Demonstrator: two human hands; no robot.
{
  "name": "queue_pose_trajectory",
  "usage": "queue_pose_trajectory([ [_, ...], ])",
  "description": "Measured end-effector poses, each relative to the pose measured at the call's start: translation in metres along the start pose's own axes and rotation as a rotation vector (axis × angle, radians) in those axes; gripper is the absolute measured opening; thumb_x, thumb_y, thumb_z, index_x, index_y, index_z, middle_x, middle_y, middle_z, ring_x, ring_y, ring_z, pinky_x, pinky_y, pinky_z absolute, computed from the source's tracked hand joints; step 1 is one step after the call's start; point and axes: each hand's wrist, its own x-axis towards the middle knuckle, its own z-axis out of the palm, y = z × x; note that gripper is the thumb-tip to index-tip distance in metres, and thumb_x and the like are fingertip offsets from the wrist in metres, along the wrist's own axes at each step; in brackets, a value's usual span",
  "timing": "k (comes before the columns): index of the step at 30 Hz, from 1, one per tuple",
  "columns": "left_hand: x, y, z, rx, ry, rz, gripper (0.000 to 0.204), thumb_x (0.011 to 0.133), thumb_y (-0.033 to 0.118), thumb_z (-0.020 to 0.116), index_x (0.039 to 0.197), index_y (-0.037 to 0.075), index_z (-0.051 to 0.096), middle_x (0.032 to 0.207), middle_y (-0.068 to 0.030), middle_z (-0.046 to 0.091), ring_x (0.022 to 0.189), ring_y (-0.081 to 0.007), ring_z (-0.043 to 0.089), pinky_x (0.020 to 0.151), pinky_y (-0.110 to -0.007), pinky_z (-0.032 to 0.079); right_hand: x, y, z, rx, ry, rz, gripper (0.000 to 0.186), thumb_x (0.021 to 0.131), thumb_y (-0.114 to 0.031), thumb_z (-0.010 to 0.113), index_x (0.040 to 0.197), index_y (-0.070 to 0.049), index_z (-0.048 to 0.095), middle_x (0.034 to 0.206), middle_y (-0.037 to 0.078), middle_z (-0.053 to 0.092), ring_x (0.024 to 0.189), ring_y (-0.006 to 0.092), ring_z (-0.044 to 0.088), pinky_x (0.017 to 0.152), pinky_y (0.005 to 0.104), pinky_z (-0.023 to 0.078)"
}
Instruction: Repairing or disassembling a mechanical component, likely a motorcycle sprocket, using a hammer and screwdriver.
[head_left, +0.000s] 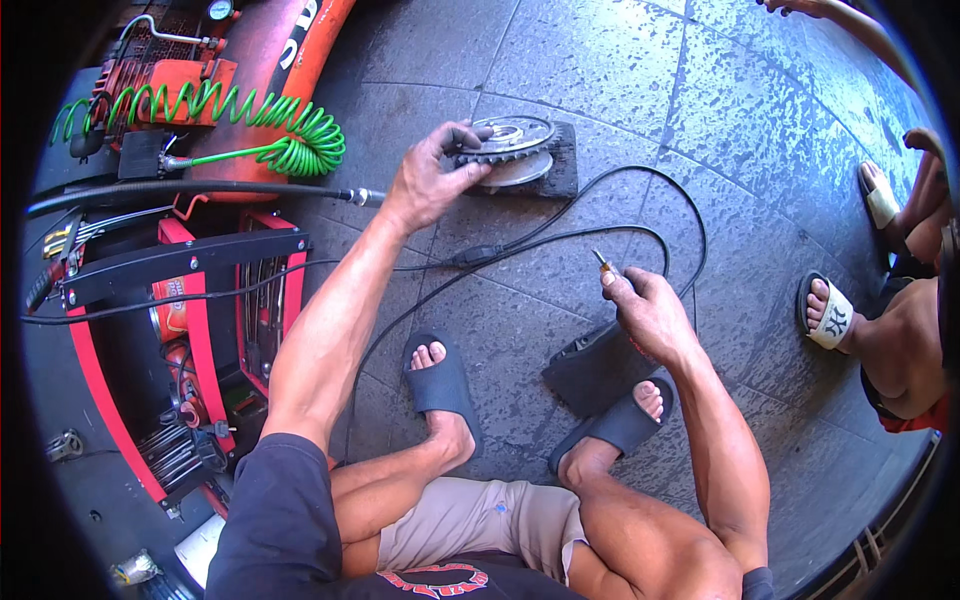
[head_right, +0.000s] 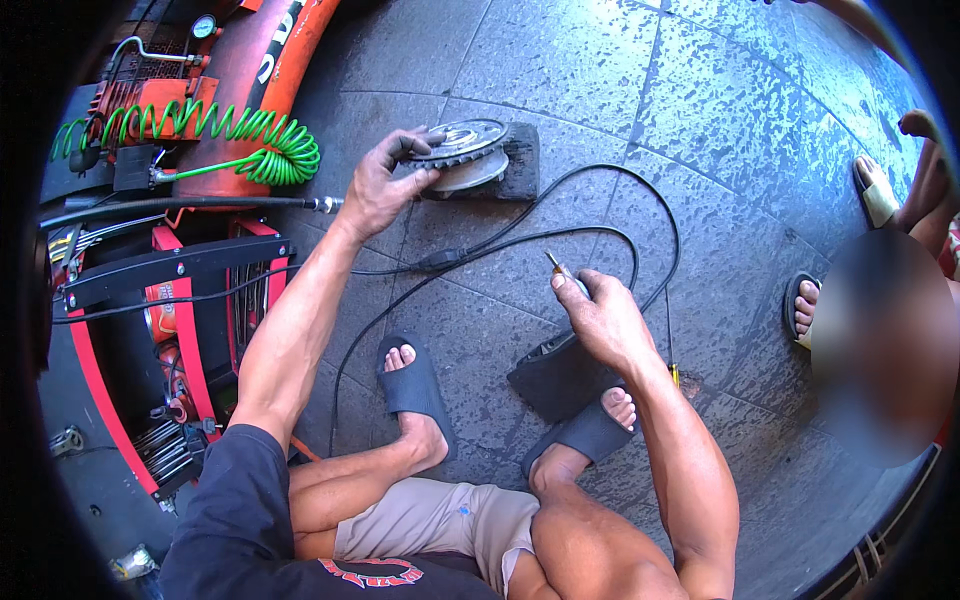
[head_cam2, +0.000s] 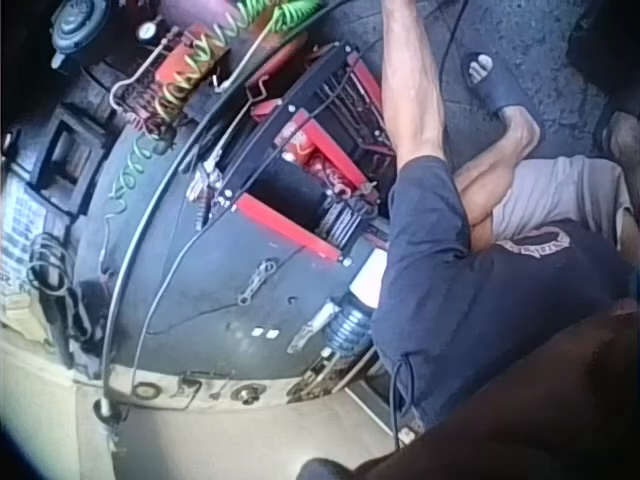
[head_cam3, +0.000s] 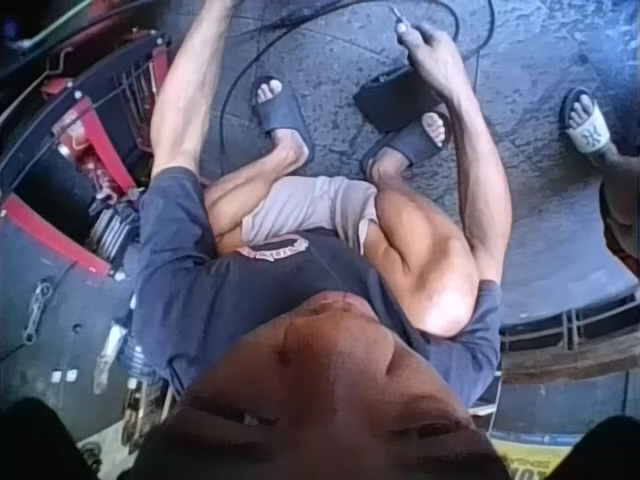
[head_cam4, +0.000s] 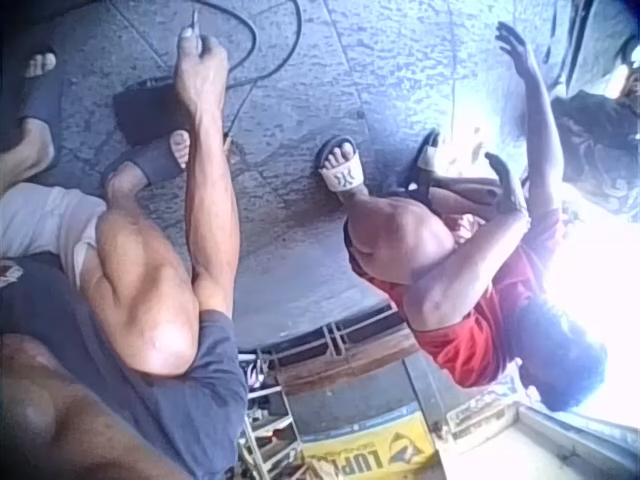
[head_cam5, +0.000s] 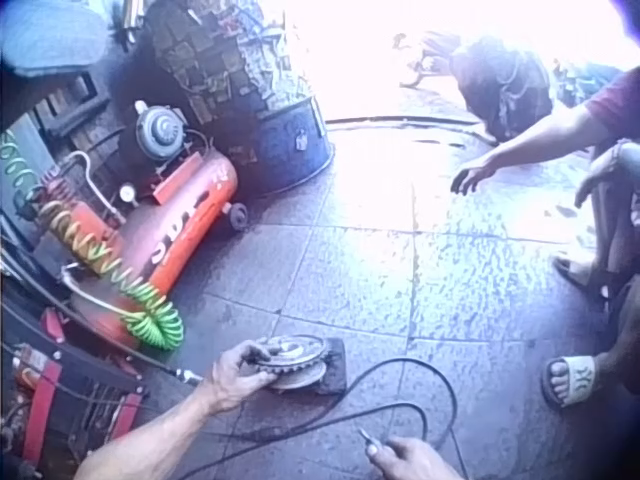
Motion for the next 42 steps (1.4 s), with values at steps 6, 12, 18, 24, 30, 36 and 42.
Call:
queue_pose_trajectory([
  [6,-0.011,-0.001,0.005,0.146,0.088,0.077,0.026,0.084,0.01,0.077,0.103,0.005,0.061,0.134,-0.0171,0.066,0.142,-0.0362,0.047,0.117,-0.044,0.037,0.002,-0.007,-0.001,-0.022,-0.01,-0.003,0.056,0.1,-0.048,0.056,0.103,0.007,0.066,0.084,0.023,0.067,0.085,0.0316,0.067,0.082,0.046,0.049],
  [12,-0.022,-0.008,0.016,0.199,0.179,0.046,0.047,0.079,0.017,0.073,0.121,0.001,0.059,0.152,-0.0226,0.048,0.146,-0.0367,0.041,0.12,-0.045,0.032,0.012,-0.009,-0.004,0.003,-0.004,-0.004,0.057,0.1,-0.049,0.056,0.106,0.007,0.067,0.085,0.024,0.068,0.086,0.0322,0.068,0.083,0.0464,0.049],
  [18,-0.038,-0.017,0.027,0.09,0.102,0.093,0.074,0.079,0.023,0.056,0.147,-0.003,0.044,0.159,-0.0298,0.032,0.152,-0.0417,0.026,0.126,-0.047,0.017,0.024,-0.006,0.003,-0.005,0.019,-0.065,0.057,0.099,-0.048,0.056,0.109,0.007,0.067,0.084,0.022,0.068,0.086,0.032,0.068,0.084,0.046,0.05],
  [24,-0.031,-0.02,0.045,0.023,0.277,-0.053,0.067,0.098,0.028,0.053,0.15,-0.01,0.035,0.159,-0.0321,0.031,0.152,-0.0412,0.024,0.126,-0.047,0.017,0.034,-0.021,0.014,0.11,0.035,-0.047,0.052,0.1,-0.046,0.056,0.098,0.005,0.066,0.071,0.014,0.063,0.07,0.0222,0.063,0.07,0.0418,0.049],
  [30,-0.017,0.005,0.055,0.274,0.541,-0.606,0.072,0.088,0.041,0.074,0.136,-0.009,0.054,0.129,-0.0309,0.063,0.12,-0.0429,0.062,0.104,-0.044,0.048,0.042,-0.024,0.023,0.173,0.089,-0.084,0.048,0.101,-0.044,0.056,0.093,0.003,0.064,0.066,0.01,0.061,0.063,0.0186,0.059,0.064,0.0399,0.047],
  [36,-0.016,0.006,0.055,-0.081,0.534,-0.59,0.042,0.09,0.03,0.075,0.108,-0.007,0.072,0.096,-0.0194,0.076,0.09,-0.028,0.074,0.08,-0.039,0.055,0.043,-0.011,0.028,0.107,0.073,-0.092,0.051,0.099,-0.045,0.057,0.1,0.005,0.065,0.075,0.016,0.066,0.073,0.0256,0.065,0.073,0.0439,0.05],
  [42,-0.017,-0.01,0.057,-0.215,0.619,-0.346,0.045,0.09,0.031,0.077,0.114,-0.007,0.069,0.098,-0.0169,0.076,0.09,-0.0232,0.072,0.081,-0.037,0.055,0.035,-0.012,0.027,0.067,0.097,-0.1,0.055,0.096,-0.043,0.062,0.119,0.006,0.066,0.096,0.026,0.071,0.096,0.0341,0.07,0.088,0.0448,0.05],
])
